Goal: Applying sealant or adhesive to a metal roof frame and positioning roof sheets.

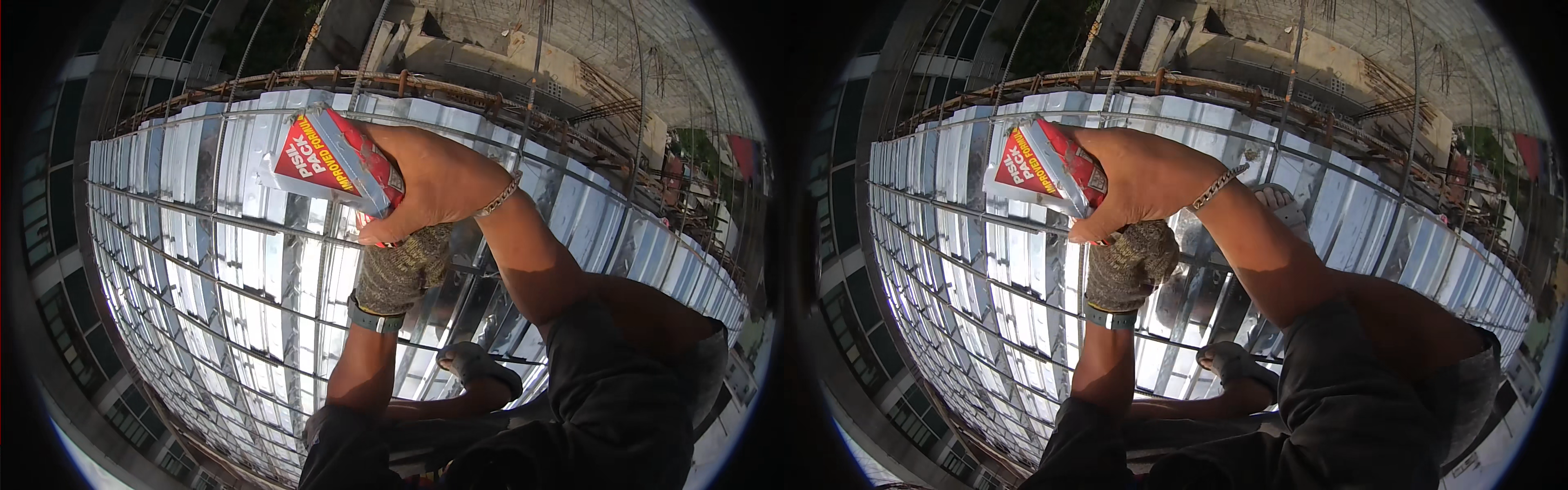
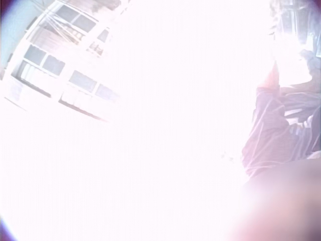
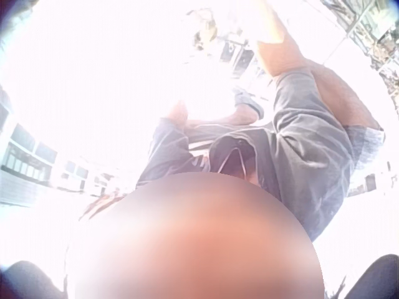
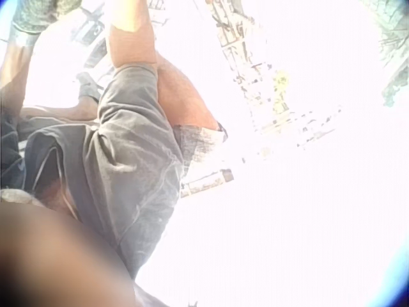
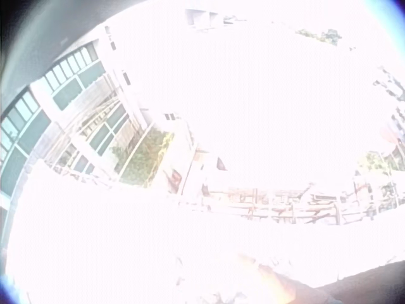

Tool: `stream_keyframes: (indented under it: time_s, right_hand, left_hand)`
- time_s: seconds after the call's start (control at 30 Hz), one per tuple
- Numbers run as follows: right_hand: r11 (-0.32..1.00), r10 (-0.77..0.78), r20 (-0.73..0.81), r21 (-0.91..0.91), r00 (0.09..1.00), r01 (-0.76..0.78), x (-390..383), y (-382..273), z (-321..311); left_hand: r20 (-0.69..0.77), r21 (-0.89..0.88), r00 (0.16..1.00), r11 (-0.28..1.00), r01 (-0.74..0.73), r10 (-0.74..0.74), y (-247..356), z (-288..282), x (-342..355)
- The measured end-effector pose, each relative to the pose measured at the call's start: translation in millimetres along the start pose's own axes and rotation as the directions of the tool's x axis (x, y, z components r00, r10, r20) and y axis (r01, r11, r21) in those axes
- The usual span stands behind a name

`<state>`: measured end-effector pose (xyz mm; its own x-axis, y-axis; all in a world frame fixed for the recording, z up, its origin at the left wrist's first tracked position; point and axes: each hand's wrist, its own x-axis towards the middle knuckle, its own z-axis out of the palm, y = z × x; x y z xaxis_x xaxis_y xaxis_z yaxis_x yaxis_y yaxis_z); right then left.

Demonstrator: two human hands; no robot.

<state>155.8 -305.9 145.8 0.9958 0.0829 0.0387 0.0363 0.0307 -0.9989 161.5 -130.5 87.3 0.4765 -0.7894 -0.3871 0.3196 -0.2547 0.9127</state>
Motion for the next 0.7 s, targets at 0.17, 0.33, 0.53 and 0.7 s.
stream_keyframes:
  time_s: [0.17,0.33,0.53,0.7]
  right_hand:
    - [0.749,0.273,-0.553,-0.391,0.787,-0.535,20.5,44.1,51.2]
    - [0.934,0.255,-0.489,-0.100,0.834,-0.344,20.5,33.7,58.5]
    - [0.640,-0.011,0.110,0.765,0.994,-0.077,9.6,94.5,-12.4]
    - [0.453,-0.483,0.210,0.890,0.850,0.038,45.5,50.4,12.2]
  left_hand:
    - [-0.318,0.857,0.861,0.509,0.081,0.398,-21.5,-25.9,50.4]
    - [-0.353,0.772,0.722,0.621,-0.134,0.595,-32.0,-38.7,26.2]
    - [0.195,-0.881,0.963,0.464,0.088,0.188,35.1,5.7,12.1]
    - [0.201,-0.957,0.969,0.240,0.163,0.146,9.8,35.3,-3.4]
